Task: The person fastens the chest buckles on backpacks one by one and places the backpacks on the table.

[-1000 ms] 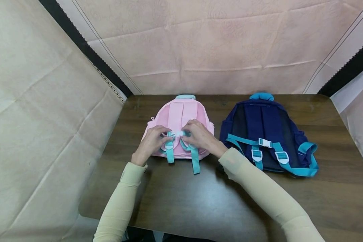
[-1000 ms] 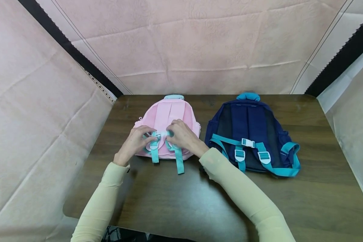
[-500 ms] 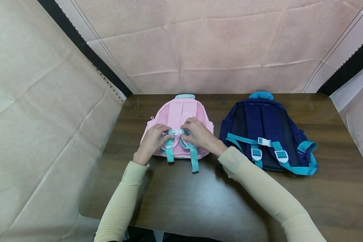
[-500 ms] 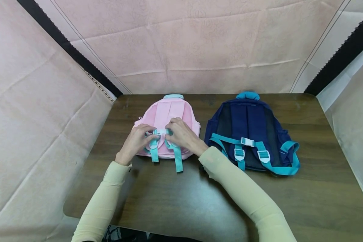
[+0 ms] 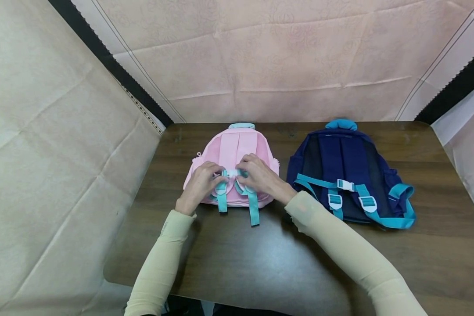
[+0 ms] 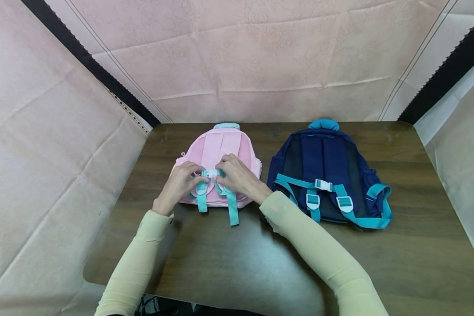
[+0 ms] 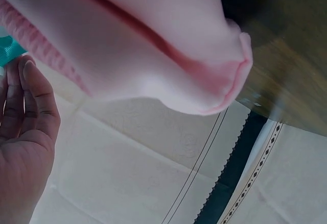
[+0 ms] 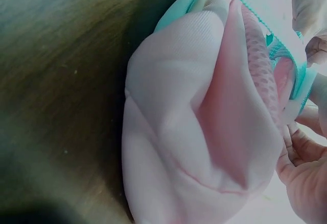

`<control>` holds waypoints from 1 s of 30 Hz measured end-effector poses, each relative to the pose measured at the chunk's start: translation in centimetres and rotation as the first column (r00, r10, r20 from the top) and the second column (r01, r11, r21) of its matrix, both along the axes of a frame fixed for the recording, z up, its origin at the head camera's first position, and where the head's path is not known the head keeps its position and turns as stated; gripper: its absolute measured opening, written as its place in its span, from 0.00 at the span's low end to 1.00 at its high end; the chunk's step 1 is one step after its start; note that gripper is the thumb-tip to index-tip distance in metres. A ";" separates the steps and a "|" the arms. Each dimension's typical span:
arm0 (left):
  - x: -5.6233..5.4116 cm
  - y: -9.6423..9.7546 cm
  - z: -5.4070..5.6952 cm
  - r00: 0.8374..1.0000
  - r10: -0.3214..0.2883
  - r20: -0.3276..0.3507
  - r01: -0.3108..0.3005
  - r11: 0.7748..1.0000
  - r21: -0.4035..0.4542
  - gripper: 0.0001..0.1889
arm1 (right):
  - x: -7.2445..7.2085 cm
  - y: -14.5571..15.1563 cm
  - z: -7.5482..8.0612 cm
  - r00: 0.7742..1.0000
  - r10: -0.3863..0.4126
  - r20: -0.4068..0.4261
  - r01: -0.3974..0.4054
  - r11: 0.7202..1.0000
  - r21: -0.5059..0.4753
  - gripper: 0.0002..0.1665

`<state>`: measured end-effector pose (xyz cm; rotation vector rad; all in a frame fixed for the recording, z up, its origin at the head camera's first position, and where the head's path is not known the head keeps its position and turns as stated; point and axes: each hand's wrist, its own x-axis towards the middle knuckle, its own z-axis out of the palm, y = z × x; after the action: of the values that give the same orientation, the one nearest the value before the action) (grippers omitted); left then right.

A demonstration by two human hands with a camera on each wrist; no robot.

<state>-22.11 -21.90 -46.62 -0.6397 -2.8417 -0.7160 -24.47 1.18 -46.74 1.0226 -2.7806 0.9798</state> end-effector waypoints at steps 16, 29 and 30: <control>-0.5 0.5 -0.3 0.998 -0.050 -0.045 0.051 0.999 0.015 0.13 | 0.1 0.1 -0.5 1.000 -0.023 -0.010 0.023 1.000 -0.003 0.19; 0.2 -0.9 -0.6 0.999 -0.007 -0.045 0.006 1.000 -0.024 0.16 | 1.3 1.0 -0.2 0.996 -0.089 0.018 0.089 0.996 -0.024 0.23; 0.2 -1.0 -0.6 0.999 -0.004 -0.044 0.003 1.000 -0.024 0.16 | 1.4 1.2 -0.1 0.995 -0.096 0.009 0.096 0.995 -0.025 0.23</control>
<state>-21.86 -22.90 -47.26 -0.6561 -2.8137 -0.6612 -23.04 2.35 -46.88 0.8751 -2.7861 1.0061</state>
